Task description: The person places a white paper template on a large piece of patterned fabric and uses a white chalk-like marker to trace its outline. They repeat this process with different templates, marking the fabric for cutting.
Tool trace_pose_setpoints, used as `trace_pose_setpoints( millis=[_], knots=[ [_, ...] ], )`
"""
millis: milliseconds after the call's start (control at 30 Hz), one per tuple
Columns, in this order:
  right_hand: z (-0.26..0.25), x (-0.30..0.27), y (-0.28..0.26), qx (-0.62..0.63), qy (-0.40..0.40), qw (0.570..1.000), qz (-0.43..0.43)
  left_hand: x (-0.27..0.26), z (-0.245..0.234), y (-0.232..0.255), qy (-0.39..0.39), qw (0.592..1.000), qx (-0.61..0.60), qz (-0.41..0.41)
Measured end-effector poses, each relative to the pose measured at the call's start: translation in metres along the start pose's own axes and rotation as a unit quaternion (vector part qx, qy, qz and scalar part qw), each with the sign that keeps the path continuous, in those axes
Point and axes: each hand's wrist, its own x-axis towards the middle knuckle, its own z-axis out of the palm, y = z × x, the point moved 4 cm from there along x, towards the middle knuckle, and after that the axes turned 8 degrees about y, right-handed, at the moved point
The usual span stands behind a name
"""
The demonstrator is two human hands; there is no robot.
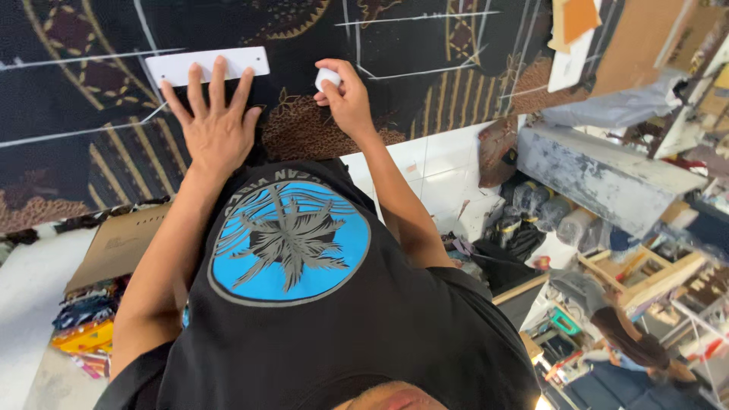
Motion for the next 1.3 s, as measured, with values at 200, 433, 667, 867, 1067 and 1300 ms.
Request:
trace_pose_setpoints(
  millis=[200, 433, 667, 867, 1067, 1300],
  knots=[
    [0.001, 0.003, 0.010, -0.004, 0.002, 1.000, 0.002, 0.000, -0.007, 0.001, 0.004, 1.000, -0.009, -0.012],
    [-0.001, 0.004, 0.011, 0.000, -0.005, 1.000, 0.004, 0.001, -0.010, 0.003, 0.004, 0.999, -0.022, -0.034],
    [0.001, 0.001, 0.004, -0.012, -0.012, 1.000, 0.004, 0.004, -0.006, -0.004, 0.014, 0.999, -0.026, -0.038],
    [0.002, 0.001, 0.001, -0.010, -0.011, 1.000, 0.008, 0.002, -0.001, -0.006, 0.016, 1.000, -0.001, -0.027],
    [0.002, 0.002, 0.002, -0.011, -0.010, 1.000, 0.006, 0.003, -0.003, -0.009, 0.021, 0.999, 0.024, -0.023],
    [0.001, 0.003, 0.005, -0.006, -0.010, 1.000, 0.010, 0.004, -0.005, -0.007, 0.014, 0.999, 0.001, -0.030]
  ],
)
